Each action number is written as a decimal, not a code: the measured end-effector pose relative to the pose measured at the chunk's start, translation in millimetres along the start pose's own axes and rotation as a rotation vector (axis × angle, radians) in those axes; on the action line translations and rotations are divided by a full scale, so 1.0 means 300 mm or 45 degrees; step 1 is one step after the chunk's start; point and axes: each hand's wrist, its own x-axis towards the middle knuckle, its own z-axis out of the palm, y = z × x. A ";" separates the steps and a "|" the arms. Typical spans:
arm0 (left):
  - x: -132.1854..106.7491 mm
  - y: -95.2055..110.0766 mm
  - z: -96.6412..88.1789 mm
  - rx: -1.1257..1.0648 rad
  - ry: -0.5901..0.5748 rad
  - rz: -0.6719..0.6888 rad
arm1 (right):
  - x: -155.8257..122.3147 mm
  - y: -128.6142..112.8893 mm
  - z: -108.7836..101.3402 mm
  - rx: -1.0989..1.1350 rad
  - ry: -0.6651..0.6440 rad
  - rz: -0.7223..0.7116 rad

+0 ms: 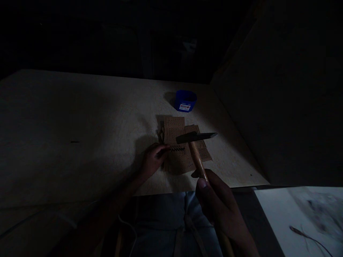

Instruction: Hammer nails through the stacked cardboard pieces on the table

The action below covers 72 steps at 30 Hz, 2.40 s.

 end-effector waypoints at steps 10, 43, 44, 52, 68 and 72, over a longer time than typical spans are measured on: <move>-0.007 -0.019 0.017 -0.064 0.067 -0.138 | 0.104 0.105 0.031 -0.129 -0.099 0.050; -0.015 -0.010 0.024 -0.130 0.012 -0.217 | 0.084 0.066 0.029 -0.554 -0.115 -0.037; -0.014 -0.009 0.024 -0.130 0.007 -0.224 | 0.091 0.073 0.032 -0.549 -0.128 -0.026; -0.010 -0.015 0.025 -0.150 0.030 -0.213 | 0.080 0.061 0.033 -0.472 -0.096 -0.074; -0.009 -0.001 0.022 -0.006 0.007 0.018 | 0.075 0.127 0.060 0.267 0.235 0.038; -0.011 -0.005 0.025 0.022 0.006 0.070 | 0.098 0.162 0.090 0.437 0.325 0.058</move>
